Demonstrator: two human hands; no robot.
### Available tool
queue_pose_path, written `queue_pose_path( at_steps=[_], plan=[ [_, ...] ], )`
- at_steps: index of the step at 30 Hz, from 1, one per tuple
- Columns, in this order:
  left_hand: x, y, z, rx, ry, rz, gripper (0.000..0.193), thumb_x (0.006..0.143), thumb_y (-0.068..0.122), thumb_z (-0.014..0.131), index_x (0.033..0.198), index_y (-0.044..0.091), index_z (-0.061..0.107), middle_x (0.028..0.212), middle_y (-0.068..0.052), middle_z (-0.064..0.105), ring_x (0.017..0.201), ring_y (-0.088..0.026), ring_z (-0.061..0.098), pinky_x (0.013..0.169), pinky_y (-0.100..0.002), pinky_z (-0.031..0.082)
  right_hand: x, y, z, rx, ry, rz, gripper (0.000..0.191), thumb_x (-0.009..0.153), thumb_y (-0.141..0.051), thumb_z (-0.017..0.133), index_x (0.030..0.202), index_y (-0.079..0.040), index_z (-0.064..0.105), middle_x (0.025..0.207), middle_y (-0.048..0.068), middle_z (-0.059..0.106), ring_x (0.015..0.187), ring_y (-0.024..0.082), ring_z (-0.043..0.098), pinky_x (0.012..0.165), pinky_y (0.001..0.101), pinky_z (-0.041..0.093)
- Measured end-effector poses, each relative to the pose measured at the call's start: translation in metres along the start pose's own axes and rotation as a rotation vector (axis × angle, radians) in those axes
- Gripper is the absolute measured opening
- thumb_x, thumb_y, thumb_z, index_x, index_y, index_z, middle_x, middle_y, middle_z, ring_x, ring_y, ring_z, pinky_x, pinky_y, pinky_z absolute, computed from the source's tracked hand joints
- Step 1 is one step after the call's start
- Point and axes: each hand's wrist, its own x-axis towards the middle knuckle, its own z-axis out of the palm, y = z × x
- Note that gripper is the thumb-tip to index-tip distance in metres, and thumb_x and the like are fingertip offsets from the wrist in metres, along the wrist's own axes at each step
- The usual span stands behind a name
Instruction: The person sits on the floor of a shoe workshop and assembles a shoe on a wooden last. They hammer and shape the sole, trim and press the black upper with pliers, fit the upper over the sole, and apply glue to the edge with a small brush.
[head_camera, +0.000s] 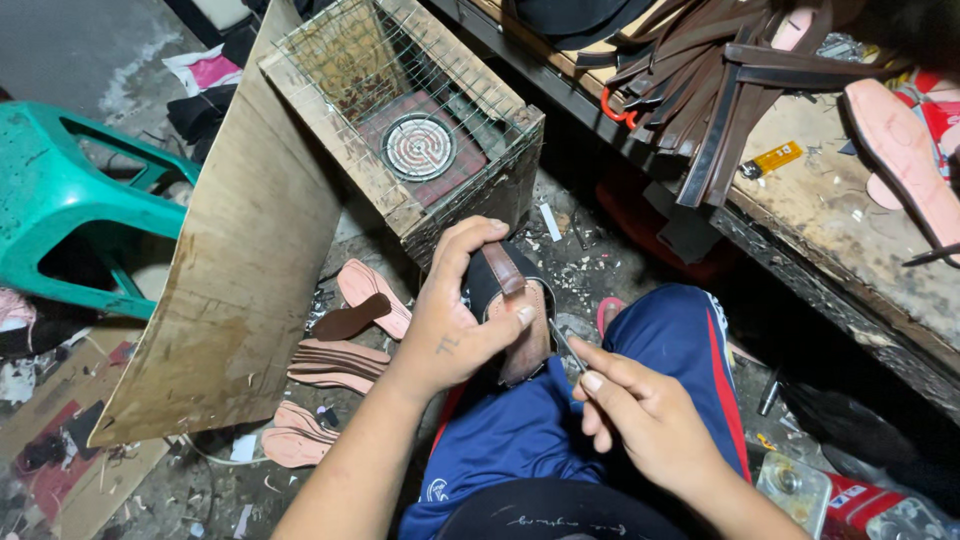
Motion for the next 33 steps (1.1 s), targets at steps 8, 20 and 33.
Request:
queue_pose_path(
  at_steps=[8,20,33],
  plan=[
    [0.002,0.002,0.011,-0.005,-0.033,0.033,0.071,0.081,0.017,0.08,0.144,0.009,0.048,0.147,-0.018,0.05,0.141,-0.033,0.052,0.124,-0.041,0.039,0.004,-0.006,-0.005,0.116,0.082,0.062,0.04,0.095,-0.014,0.058,0.131,0.001,0.066,0.083,0.012,0.071,0.048,0.012,0.058,0.036,0.0246,0.042],
    [0.008,0.011,0.025,0.05,-0.094,0.061,0.073,0.079,0.019,0.082,0.143,0.011,0.048,0.147,-0.018,0.049,0.137,-0.035,0.056,0.118,-0.041,0.045,0.01,-0.024,-0.017,0.136,0.108,-0.061,0.03,0.097,-0.012,0.058,0.121,0.003,0.07,0.079,0.008,0.068,0.048,0.008,0.051,0.043,0.0217,0.041],
    [0.009,0.028,0.049,0.296,-0.14,0.092,0.074,0.073,0.017,0.082,0.139,0.009,0.05,0.14,-0.019,0.049,0.128,-0.042,0.054,0.108,-0.047,0.047,-0.02,-0.091,-0.022,-0.223,-0.014,0.021,0.027,0.093,-0.019,0.06,0.111,-0.005,0.075,0.065,0.002,0.063,0.046,0.007,0.05,0.042,0.0244,0.041]
  ],
)
